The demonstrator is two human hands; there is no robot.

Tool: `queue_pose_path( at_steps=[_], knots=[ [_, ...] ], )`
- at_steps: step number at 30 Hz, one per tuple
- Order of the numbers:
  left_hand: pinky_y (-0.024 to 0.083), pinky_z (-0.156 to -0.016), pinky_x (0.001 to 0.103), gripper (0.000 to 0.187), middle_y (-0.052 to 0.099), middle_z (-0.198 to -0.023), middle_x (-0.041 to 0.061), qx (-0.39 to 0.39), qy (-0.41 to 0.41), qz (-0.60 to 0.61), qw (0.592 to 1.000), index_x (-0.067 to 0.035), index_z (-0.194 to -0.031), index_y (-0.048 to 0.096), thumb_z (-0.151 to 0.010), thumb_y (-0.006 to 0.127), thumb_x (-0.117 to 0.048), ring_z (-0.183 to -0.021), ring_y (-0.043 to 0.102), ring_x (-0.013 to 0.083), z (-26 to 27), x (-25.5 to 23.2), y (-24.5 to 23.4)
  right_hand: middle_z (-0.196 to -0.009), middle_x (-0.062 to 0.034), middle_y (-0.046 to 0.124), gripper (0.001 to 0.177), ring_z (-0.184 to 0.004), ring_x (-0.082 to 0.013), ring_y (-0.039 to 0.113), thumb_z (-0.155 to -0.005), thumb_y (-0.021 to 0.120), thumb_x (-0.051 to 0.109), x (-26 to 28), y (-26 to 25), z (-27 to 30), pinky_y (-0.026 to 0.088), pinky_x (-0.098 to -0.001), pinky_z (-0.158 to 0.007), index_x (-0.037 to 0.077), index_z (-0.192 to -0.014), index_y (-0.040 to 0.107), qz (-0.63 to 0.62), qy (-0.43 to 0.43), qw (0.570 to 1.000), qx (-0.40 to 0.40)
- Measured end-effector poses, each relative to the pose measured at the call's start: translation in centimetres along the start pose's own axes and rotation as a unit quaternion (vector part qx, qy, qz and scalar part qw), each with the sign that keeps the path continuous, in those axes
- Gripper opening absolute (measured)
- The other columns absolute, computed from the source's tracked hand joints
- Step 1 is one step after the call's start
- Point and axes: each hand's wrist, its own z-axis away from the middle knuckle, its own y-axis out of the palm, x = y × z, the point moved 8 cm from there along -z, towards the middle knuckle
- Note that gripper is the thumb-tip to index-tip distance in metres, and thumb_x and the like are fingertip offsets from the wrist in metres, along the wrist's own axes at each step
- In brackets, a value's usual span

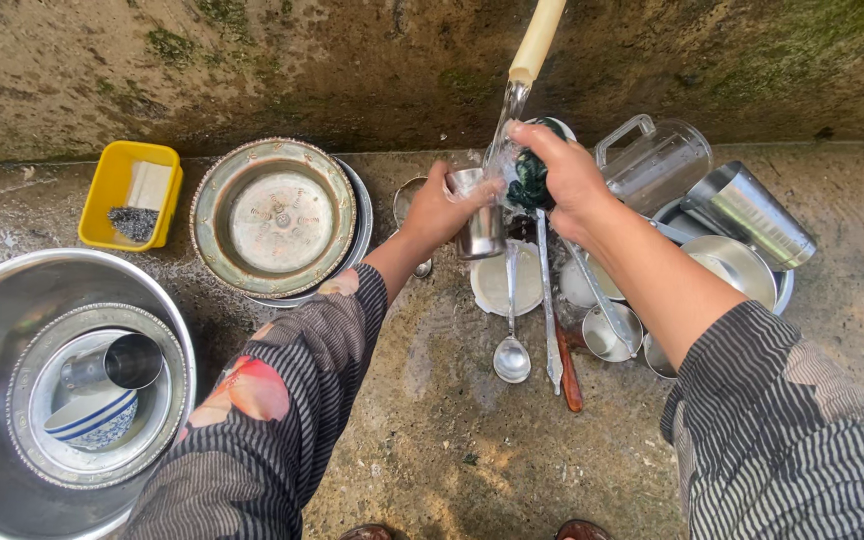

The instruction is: The person washes various metal cups, bowls, and plates by hand using water from a hose and a scouring pad, rinsing each item and placing them into a large metal basin.

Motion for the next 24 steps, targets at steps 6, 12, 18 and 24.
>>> queue_pose_path(
  at_steps=[6, 12, 18, 24],
  knots=[
    [0.068, -0.066, 0.050, 0.094, 0.068, -0.105, 0.021, -0.016, -0.153, 0.275, 0.949, 0.004, -0.128, 0.045, -0.076, 0.067, -0.071, -0.082, 0.077, 0.0311, -0.9, 2.2, 2.0, -0.094, -0.0046, 0.068, 0.025, -0.083, -0.0170, 0.064, -0.095, 0.072, 0.029, -0.7, -1.8, 0.2, 0.053, -0.0358, -0.074, 0.005, -0.101, 0.066, 0.232, -0.214, 0.942, -0.118],
    [0.067, -0.064, 0.052, 0.093, 0.059, -0.114, 0.021, -0.077, -0.117, 0.295, 0.945, 0.003, -0.126, 0.038, -0.074, 0.069, -0.067, -0.091, 0.072, 0.0306, -1.6, 0.0, 1.6, -0.104, -0.0032, 0.071, 0.041, -0.093, -0.0184, 0.068, -0.091, 0.064, 0.045, -4.5, -2.1, -0.3, 0.056, -0.0379, -0.082, 0.011, -0.114, 0.064, -0.037, -0.009, 0.997, -0.073],
    [0.063, -0.067, 0.050, 0.097, 0.061, -0.114, 0.024, -0.115, -0.092, 0.210, 0.967, 0.003, -0.129, 0.039, -0.072, 0.074, -0.068, -0.096, 0.070, 0.0334, -1.4, -0.2, 0.4, -0.106, 0.0001, 0.074, 0.060, -0.096, -0.0136, 0.070, -0.096, 0.055, 0.064, -1.0, -3.7, 0.5, 0.054, -0.0322, -0.089, 0.009, -0.114, 0.069, -0.031, -0.104, 0.987, -0.121],
    [0.061, -0.069, 0.052, 0.097, 0.064, -0.112, 0.021, -0.100, -0.156, 0.198, 0.963, 0.007, -0.122, 0.052, -0.068, 0.078, -0.069, -0.090, 0.068, 0.0302, -1.1, 2.8, 1.0, -0.086, -0.0075, 0.068, 0.037, -0.077, -0.0226, 0.065, -0.092, 0.065, 0.041, 0.6, -3.6, -2.1, 0.056, -0.0429, -0.077, 0.005, -0.101, 0.065, -0.071, -0.118, 0.982, -0.126]
  ],
)
